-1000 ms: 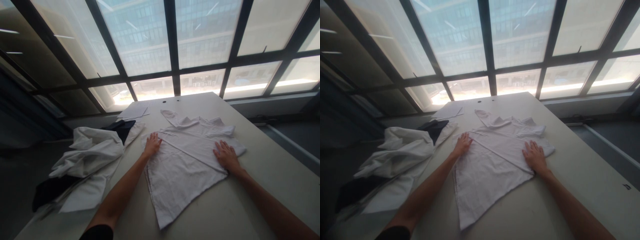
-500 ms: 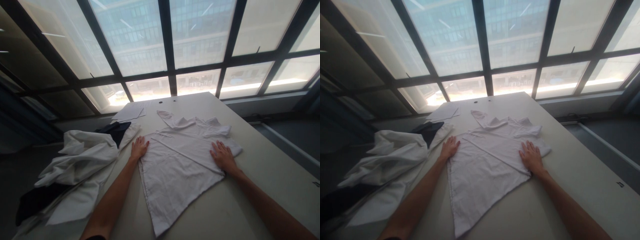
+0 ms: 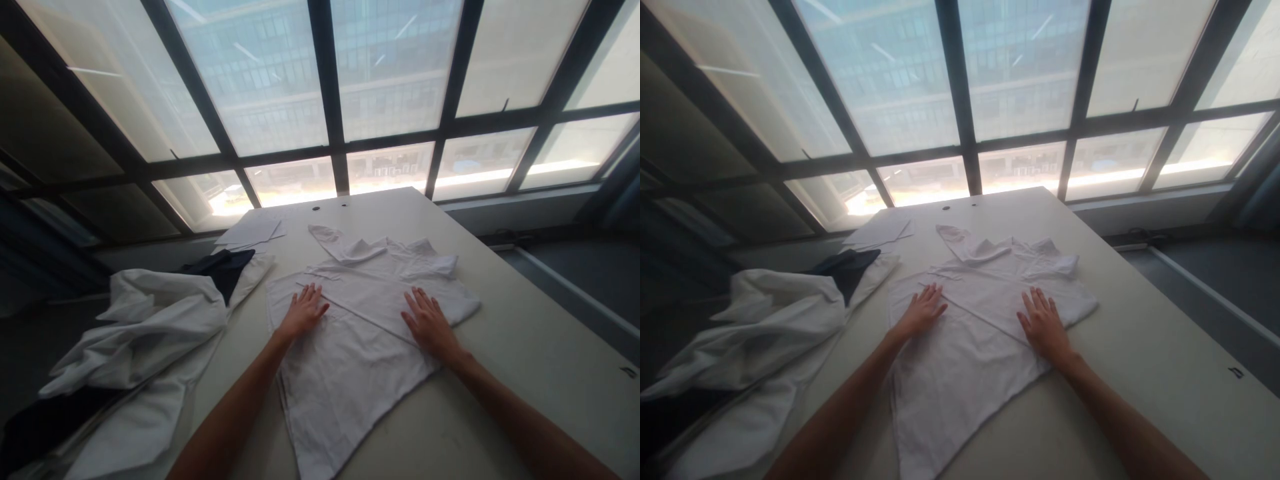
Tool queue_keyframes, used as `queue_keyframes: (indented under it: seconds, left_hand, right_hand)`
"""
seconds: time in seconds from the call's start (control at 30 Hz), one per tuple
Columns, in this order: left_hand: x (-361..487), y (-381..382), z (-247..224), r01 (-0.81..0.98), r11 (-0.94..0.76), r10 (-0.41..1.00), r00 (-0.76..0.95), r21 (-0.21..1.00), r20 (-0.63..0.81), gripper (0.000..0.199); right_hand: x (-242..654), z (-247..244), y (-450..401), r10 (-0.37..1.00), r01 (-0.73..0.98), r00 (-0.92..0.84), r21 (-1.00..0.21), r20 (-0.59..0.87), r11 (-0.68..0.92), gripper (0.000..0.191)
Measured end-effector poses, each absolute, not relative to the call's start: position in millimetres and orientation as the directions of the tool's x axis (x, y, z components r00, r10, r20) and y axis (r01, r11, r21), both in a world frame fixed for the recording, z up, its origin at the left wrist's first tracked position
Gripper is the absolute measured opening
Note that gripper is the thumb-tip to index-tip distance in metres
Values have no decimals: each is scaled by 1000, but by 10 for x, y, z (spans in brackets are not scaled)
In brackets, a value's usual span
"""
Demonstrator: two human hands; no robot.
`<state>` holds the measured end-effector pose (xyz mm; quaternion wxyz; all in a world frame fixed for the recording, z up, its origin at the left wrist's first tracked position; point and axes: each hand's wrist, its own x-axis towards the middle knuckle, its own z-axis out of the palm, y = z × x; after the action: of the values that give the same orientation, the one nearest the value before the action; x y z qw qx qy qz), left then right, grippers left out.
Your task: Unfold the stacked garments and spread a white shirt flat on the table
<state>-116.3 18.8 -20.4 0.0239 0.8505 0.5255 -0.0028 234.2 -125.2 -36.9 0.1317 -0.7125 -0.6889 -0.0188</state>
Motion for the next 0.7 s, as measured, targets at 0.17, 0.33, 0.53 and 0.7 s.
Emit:
queue_keyframes:
  seconds: [0.17, 0.33, 0.53, 0.7]
  left_hand:
    - [-1034, 71, -306, 905, -420, 908, 417, 75, 52, 67]
    - [-1072, 117, -375, 911, -391, 914, 366, 135, 175, 58]
    - [-1261, 396, -226, 915, -354, 910, 288, 196, 299, 47]
    - [-1369, 642, -34, 905, -390, 904, 342, 168, 256, 39]
  right_hand:
    - [2310, -418, -1291, 987, 973, -19, -223, 158, 55, 58]
    - [2248, -233, -1409, 935, 917, -233, -259, 267, 303, 45]
    - [2076, 69, -1529, 936, 926, -296, -184, 188, 330, 13]
    - [1983, 116, -1616, 966, 966, -238, -80, 102, 247, 15]
